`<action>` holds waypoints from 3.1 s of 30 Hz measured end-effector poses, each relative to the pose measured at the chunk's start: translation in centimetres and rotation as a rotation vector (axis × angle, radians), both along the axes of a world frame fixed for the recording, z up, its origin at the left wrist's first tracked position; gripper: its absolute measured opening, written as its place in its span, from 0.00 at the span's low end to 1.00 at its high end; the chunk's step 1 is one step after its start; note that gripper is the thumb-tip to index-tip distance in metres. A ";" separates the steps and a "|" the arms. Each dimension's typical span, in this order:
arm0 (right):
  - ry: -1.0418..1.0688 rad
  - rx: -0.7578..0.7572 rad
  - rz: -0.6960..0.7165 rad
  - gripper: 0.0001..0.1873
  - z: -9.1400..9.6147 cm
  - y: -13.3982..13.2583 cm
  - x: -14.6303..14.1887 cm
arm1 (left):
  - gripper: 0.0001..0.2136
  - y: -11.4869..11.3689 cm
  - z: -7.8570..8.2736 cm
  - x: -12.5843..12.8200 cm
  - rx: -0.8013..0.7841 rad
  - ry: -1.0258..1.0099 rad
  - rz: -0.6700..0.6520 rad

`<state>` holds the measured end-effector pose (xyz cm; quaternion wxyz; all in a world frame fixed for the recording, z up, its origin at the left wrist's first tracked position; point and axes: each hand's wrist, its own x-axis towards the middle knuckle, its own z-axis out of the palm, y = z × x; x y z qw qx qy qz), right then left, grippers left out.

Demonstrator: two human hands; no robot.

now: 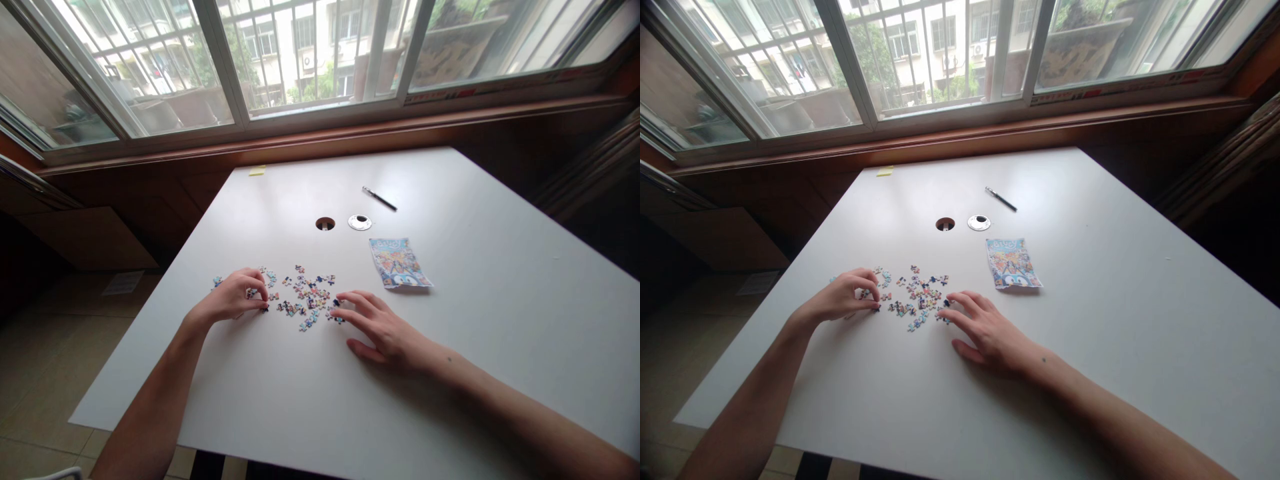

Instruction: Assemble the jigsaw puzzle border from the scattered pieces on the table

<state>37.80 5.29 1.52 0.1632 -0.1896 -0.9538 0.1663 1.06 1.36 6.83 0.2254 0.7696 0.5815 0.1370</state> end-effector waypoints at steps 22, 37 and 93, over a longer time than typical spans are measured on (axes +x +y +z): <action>-0.005 -0.005 0.001 0.28 0.1 0.0 -0.1 | 0.13 0.0 -0.8 -6.2 0.186 0.238 0.464; 0.002 -0.004 -0.003 0.29 0.2 0.0 -0.1 | 0.08 -0.4 -0.5 3.1 -0.059 -0.079 -0.214; 0.005 -0.011 -0.009 0.30 0.1 -0.1 0.0 | 0.12 0.4 -1.2 -5.5 0.330 0.205 0.518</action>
